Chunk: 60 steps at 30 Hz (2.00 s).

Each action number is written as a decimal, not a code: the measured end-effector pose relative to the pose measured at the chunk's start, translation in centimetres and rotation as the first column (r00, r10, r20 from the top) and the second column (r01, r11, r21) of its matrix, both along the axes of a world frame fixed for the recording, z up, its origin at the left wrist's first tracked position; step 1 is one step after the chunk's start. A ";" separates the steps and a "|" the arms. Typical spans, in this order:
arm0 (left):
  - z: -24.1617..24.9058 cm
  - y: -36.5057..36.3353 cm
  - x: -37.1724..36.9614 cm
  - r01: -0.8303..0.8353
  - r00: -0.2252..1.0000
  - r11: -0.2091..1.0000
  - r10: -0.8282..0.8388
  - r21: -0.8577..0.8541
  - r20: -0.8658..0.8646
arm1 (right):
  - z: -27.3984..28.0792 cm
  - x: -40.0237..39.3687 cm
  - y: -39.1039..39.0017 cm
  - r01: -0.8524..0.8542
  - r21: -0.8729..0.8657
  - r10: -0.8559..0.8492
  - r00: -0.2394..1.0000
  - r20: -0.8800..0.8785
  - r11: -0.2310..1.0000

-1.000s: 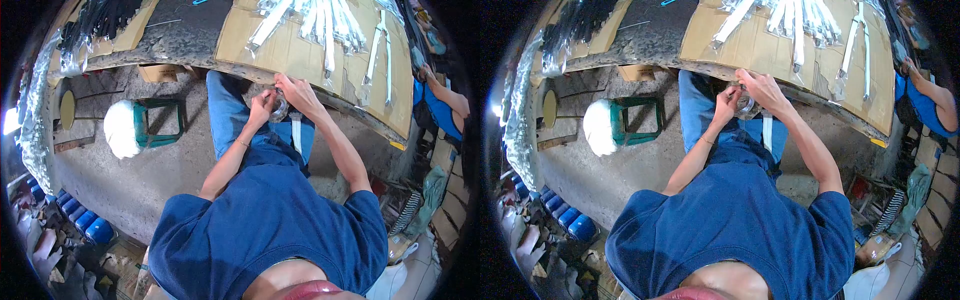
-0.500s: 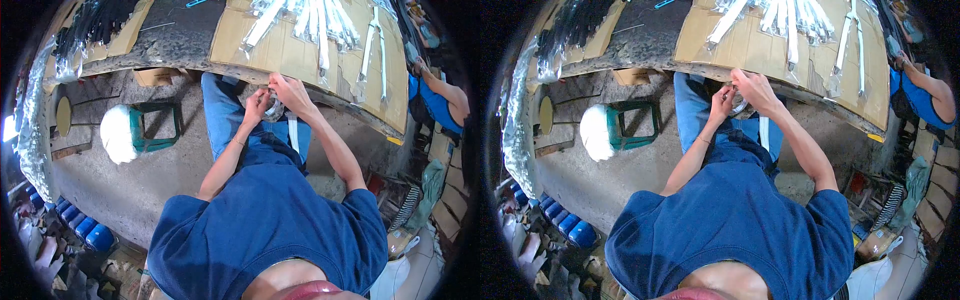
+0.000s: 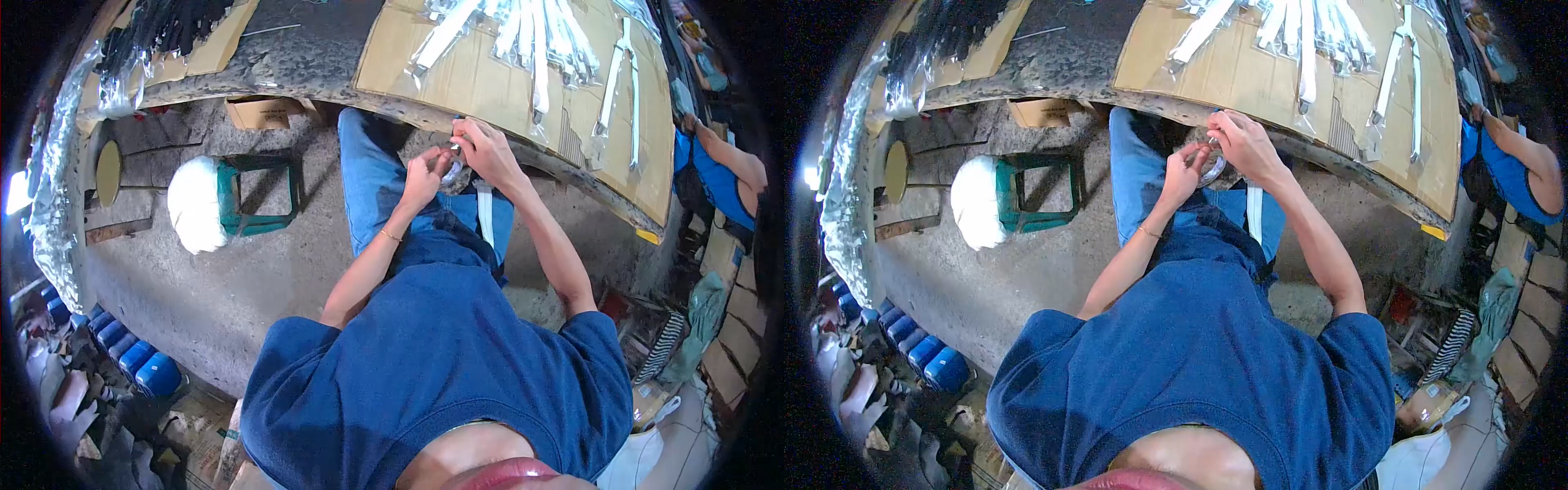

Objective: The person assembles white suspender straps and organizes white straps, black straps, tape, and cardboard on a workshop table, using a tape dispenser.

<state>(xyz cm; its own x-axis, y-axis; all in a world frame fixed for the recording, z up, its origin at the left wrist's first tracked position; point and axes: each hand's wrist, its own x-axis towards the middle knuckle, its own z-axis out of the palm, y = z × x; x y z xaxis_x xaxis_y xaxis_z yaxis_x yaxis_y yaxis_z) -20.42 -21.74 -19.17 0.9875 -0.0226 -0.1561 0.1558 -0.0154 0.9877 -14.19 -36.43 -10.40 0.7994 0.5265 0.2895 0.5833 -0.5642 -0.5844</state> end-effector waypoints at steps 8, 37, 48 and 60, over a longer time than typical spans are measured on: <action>-0.8 -0.2 0.7 -0.045 0.997 0.998 0.047 -0.031 0.069 | -0.3 0.6 0.0 0.010 -0.025 -0.010 1.000 0.007 1.000; -0.7 1.8 -0.4 -0.139 0.990 0.986 0.137 0.095 0.026 | -1.1 0.8 -0.5 0.142 0.275 -0.100 0.981 -0.164 0.951; 7.9 4.6 0.9 -0.097 0.990 0.992 0.087 0.083 0.110 | 5.9 -0.5 4.9 0.135 0.416 0.046 0.917 -0.396 0.900; 14.9 9.0 5.5 -0.101 0.987 0.959 0.063 0.264 0.149 | 5.5 5.0 9.2 0.189 0.669 -0.215 0.976 -0.044 0.719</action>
